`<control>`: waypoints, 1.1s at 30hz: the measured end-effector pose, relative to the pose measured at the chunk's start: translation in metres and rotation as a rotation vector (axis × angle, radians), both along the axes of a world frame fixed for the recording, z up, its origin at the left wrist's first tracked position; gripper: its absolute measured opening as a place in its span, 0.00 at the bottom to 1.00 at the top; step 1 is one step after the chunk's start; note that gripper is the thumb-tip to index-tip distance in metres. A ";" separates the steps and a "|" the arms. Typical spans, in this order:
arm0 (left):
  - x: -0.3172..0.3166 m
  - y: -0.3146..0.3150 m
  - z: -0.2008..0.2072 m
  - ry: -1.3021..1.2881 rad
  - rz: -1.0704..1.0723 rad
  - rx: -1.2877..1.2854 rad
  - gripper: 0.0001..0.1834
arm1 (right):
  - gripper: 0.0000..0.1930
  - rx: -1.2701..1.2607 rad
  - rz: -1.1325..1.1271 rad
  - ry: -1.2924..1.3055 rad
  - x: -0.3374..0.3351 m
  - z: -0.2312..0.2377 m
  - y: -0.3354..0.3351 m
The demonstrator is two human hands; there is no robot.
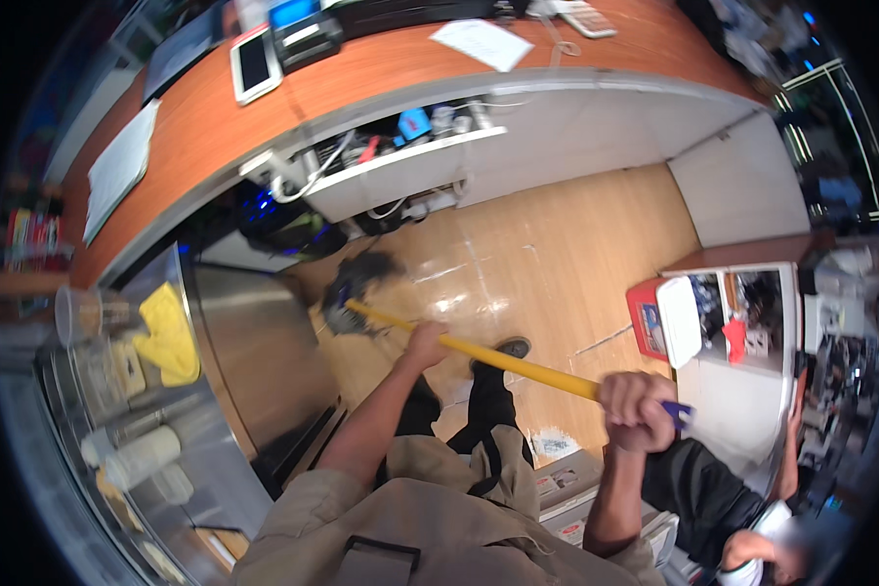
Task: The person sweeps debris into a dustpan, then mops the tiled floor in a commercial kitchen area. They use a broom, dustpan, and mop, moving around equipment and a refrigerator while cleaning.
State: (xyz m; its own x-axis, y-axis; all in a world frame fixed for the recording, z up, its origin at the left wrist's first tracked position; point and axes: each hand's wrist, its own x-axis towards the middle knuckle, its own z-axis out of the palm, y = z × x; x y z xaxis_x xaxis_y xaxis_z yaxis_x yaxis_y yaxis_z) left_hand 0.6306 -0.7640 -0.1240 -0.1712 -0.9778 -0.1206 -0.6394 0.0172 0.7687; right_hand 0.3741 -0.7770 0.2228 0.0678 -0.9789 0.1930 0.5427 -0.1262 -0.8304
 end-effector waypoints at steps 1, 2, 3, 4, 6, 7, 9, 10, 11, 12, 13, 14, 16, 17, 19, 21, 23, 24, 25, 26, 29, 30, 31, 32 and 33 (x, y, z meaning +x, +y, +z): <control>0.016 0.009 0.004 -0.066 -0.055 0.169 0.14 | 0.17 0.070 0.035 -0.039 0.001 -0.008 -0.005; 0.022 0.017 0.013 -0.110 -0.015 0.301 0.12 | 0.17 0.069 0.037 -0.090 -0.001 -0.014 -0.008; 0.023 0.022 0.027 -0.107 -0.080 0.254 0.08 | 0.18 0.083 0.052 -0.087 -0.007 -0.015 -0.010; 0.020 0.022 0.043 -0.121 -0.169 0.289 0.09 | 0.18 0.103 0.024 -0.143 -0.018 -0.011 -0.012; 0.000 0.013 0.078 -0.007 -0.353 0.448 0.12 | 0.17 0.042 0.052 -0.142 -0.054 0.010 -0.018; -0.014 0.003 0.095 0.042 -0.489 0.498 0.13 | 0.17 -0.044 0.118 -0.099 -0.079 0.025 -0.025; -0.058 -0.022 0.123 0.160 -0.743 0.596 0.17 | 0.16 -0.327 0.328 -0.012 -0.137 0.056 -0.043; -0.088 -0.033 0.132 0.187 -0.797 0.569 0.19 | 0.16 -0.451 0.377 -0.103 -0.166 0.069 -0.053; -0.119 -0.041 0.140 0.235 -0.841 0.543 0.22 | 0.16 -0.516 0.402 -0.204 -0.193 0.080 -0.059; -0.153 -0.052 0.140 0.228 -0.883 0.525 0.22 | 0.18 -0.557 0.397 -0.238 -0.215 0.087 -0.062; -0.188 -0.066 0.138 0.226 -0.918 0.507 0.23 | 0.20 -0.545 0.312 -0.326 -0.234 0.092 -0.061; -0.219 -0.072 0.138 0.282 -0.791 0.489 0.24 | 0.20 -0.492 0.113 -0.242 -0.248 0.096 -0.056; -0.274 -0.075 0.134 0.405 -0.553 0.381 0.24 | 0.19 -0.346 -0.287 -0.077 -0.268 0.100 -0.038; -0.303 -0.075 0.132 0.471 -0.450 0.291 0.23 | 0.17 -0.286 -0.495 0.043 -0.275 0.102 -0.028; -0.358 -0.076 0.126 0.443 -0.425 0.031 0.21 | 0.16 -0.185 -0.918 0.057 -0.288 0.108 -0.008; -0.410 -0.075 0.122 0.452 -0.404 -0.012 0.18 | 0.16 -0.268 -1.077 0.170 -0.300 0.115 0.011; -0.446 -0.089 0.116 0.416 -0.425 -0.091 0.17 | 0.15 -0.304 -1.164 0.222 -0.309 0.119 0.027; -0.457 -0.102 0.111 0.388 -0.547 -0.051 0.15 | 0.14 -0.365 -1.072 0.306 -0.314 0.120 0.033; -0.465 -0.114 0.106 0.357 -0.665 0.000 0.14 | 0.17 -0.411 -1.036 0.450 -0.318 0.119 0.037; -0.473 -0.126 0.100 0.358 -0.731 -0.024 0.12 | 0.18 -0.441 -0.935 0.434 -0.322 0.118 0.040; -0.485 -0.152 0.084 0.351 -0.860 -0.083 0.07 | 0.21 -0.510 -0.361 0.289 -0.328 0.109 0.041; -0.486 -0.155 0.081 0.342 -0.845 -0.075 0.06 | 0.22 -0.482 -0.323 0.324 -0.328 0.105 0.040; -0.485 -0.156 0.080 0.338 -0.827 -0.066 0.05 | 0.22 -0.401 -0.349 0.374 -0.325 0.102 0.038; -0.481 -0.154 0.080 0.328 -0.786 -0.061 0.05 | 0.23 -0.468 -0.398 0.324 -0.322 0.100 0.037; -0.475 -0.150 0.081 0.319 -0.743 -0.051 0.05 | 0.23 -0.471 -0.442 0.313 -0.318 0.099 0.037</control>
